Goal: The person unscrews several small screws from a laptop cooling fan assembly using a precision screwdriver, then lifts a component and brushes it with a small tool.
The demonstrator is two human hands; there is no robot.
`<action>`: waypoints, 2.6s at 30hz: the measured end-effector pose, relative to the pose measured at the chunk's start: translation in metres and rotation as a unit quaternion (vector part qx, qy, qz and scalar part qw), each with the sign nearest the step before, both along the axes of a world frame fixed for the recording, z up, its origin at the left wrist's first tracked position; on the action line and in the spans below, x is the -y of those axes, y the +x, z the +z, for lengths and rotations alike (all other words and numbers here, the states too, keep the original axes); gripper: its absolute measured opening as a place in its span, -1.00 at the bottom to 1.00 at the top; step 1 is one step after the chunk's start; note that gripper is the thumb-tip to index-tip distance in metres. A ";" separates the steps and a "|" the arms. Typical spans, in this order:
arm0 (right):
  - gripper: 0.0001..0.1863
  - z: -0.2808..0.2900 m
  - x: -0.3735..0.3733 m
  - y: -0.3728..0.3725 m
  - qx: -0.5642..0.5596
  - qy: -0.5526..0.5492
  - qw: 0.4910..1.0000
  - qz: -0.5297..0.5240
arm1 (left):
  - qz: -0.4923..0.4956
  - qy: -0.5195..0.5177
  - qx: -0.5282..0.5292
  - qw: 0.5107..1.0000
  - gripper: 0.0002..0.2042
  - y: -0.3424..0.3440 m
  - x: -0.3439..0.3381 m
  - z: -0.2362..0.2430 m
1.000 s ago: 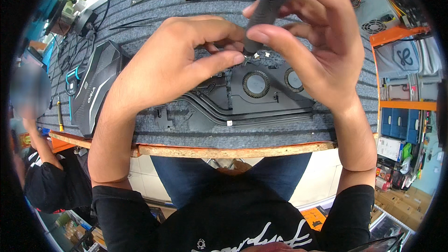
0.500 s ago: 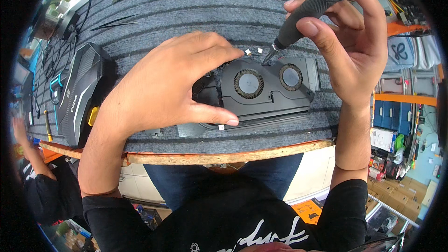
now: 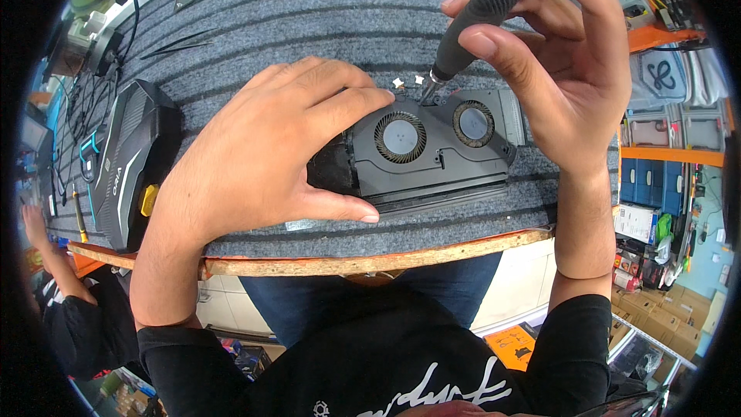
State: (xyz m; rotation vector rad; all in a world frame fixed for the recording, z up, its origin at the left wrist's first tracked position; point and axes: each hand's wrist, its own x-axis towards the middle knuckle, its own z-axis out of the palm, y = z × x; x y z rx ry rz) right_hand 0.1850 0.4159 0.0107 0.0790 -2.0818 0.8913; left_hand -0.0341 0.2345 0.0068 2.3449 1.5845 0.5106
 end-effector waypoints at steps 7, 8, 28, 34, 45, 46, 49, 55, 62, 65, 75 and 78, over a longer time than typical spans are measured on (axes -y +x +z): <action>-0.18 0.019 0.020 0.001 0.026 -0.041 0.998 -0.048 | -0.001 0.002 -0.014 1.000 -0.09 0.001 0.001 -0.002; -0.17 0.018 0.017 0.003 0.040 -0.059 0.995 -0.067 | -0.002 0.003 -0.010 1.000 -0.08 0.001 0.001 -0.003; -0.22 -0.006 0.013 -0.011 -0.032 0.066 0.997 0.003 | 0.007 0.003 -0.027 1.000 -0.06 0.004 0.002 -0.003; -0.25 0.004 0.026 -0.014 -0.029 -0.034 0.999 -0.013 | 0.003 0.018 -0.033 0.999 -0.06 0.004 0.003 -0.004; -0.07 0.012 0.017 -0.008 0.037 -0.018 0.998 0.050 | 0.004 0.023 -0.033 0.999 -0.08 0.006 0.003 -0.004; -0.09 -0.002 0.011 -0.011 -0.001 -0.052 0.996 0.073 | 0.006 0.021 -0.034 0.999 -0.08 0.005 0.003 -0.004; -0.14 -0.011 0.012 -0.015 -0.043 -0.070 0.992 0.093 | 0.007 0.010 -0.032 0.999 -0.08 0.004 0.003 -0.005; -0.12 -0.001 0.024 -0.026 -0.004 -0.059 0.995 -0.075 | 0.007 0.029 -0.039 0.999 -0.07 0.004 0.004 -0.006; -0.06 0.002 0.027 -0.026 -0.049 0.004 0.992 -0.113 | 0.001 0.029 -0.042 0.999 -0.07 0.004 0.002 -0.006; -0.11 -0.010 0.007 -0.018 -0.037 -0.022 0.999 0.004 | 0.000 0.031 -0.037 0.999 -0.07 0.003 0.002 -0.005; -0.11 -0.003 0.001 -0.006 0.027 0.019 0.996 0.077 | 0.000 0.030 -0.034 0.999 -0.07 0.004 0.002 -0.004; -0.07 -0.003 0.004 -0.012 -0.039 0.018 0.989 0.143 | -0.003 0.029 -0.031 0.999 -0.08 0.004 0.000 -0.004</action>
